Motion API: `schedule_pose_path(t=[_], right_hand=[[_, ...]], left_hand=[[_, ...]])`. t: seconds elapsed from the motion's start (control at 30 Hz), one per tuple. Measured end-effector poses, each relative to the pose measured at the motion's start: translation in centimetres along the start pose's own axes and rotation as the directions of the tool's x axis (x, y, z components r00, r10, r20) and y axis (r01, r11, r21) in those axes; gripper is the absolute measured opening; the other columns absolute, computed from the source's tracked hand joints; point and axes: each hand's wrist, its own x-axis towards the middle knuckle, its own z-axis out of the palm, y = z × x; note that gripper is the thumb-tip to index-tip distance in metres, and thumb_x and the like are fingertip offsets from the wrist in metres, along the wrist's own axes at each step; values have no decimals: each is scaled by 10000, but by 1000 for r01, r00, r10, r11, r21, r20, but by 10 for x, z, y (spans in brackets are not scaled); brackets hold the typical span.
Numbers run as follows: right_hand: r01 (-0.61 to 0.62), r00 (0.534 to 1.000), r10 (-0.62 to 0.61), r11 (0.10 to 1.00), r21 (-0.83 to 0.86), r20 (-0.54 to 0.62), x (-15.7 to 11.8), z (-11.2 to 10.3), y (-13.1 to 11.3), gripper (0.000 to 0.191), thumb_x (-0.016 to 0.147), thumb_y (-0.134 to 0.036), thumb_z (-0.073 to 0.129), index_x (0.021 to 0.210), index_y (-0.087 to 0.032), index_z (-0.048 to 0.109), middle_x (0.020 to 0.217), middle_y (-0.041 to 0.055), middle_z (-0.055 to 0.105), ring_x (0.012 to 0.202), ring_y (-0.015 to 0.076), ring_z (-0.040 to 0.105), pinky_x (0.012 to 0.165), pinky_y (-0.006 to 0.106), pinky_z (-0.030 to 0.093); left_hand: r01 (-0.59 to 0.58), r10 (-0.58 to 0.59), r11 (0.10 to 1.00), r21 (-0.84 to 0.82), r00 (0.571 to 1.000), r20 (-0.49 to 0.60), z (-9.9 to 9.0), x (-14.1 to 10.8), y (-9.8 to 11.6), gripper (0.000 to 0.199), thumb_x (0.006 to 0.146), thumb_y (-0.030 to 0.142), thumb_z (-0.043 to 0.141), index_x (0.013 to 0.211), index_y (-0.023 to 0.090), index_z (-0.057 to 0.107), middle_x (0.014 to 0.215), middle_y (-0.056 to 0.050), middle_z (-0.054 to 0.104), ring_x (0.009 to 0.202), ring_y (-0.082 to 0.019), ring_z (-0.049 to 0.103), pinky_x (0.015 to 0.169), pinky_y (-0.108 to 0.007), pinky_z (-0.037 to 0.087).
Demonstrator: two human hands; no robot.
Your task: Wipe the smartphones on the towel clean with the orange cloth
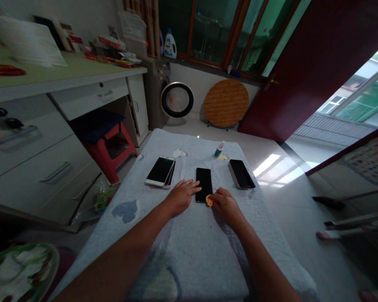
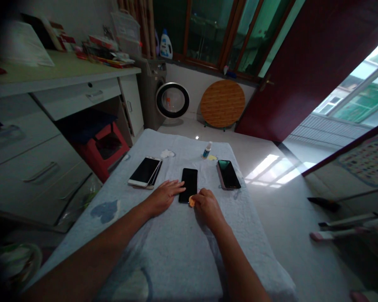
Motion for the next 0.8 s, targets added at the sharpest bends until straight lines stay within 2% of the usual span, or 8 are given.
schedule_pose_path(t=[0.13, 0.23, 0.33, 0.57, 0.8], right_hand=[[37, 999, -37, 999, -32, 17, 12, 12, -20, 215, 845, -63, 543, 836, -196, 713, 835, 35, 570, 832, 160, 521, 773, 263, 391], [59, 998, -58, 993, -102, 6, 20, 25, -37, 187, 859, -77, 536, 884, -181, 689, 877, 46, 588, 840, 170, 512, 788, 286, 376], [61, 998, -61, 988, -143, 7, 21, 30, -43, 171, 859, -83, 535, 926, -170, 666, 928, 57, 599, 861, 183, 505, 793, 301, 369], [-19, 1000, 19, 998, -57, -4, 4, 13, -28, 209, 802, -32, 516, 899, -177, 630, 919, 51, 573, 890, 181, 502, 808, 284, 387], [-83, 996, 84, 995, -52, 27, -1, 5, -10, 184, 760, -43, 524, 864, -176, 597, 898, 52, 570, 868, 182, 505, 785, 278, 387]], left_hand=[[-7, 8, 1000, 25, 1000, -29, 5, 1, -2, 574, 842, 47, 404, 1343, 304, 517, 1491, 9, 429, 1401, -212, 335, 1158, -489, 208], [-4, 5, 1000, 31, 999, -37, 6, 1, 0, 503, 905, 120, 407, 1366, 301, 492, 1487, -9, 437, 1395, -221, 342, 1151, -494, 211], [3, -2, 1000, 31, 1000, -29, 3, 0, 2, 490, 918, 142, 406, 1382, 281, 475, 1486, -25, 437, 1398, -220, 338, 1151, -478, 211], [13, -13, 999, 36, 1000, 12, -2, 1, 4, 606, 809, 20, 386, 1348, 262, 520, 1500, -1, 415, 1407, -187, 320, 1168, -443, 191], [17, -17, 999, 39, 1000, 2, -2, 2, 4, 612, 805, 22, 375, 1330, 293, 534, 1489, 9, 430, 1403, -196, 328, 1161, -499, 192]])
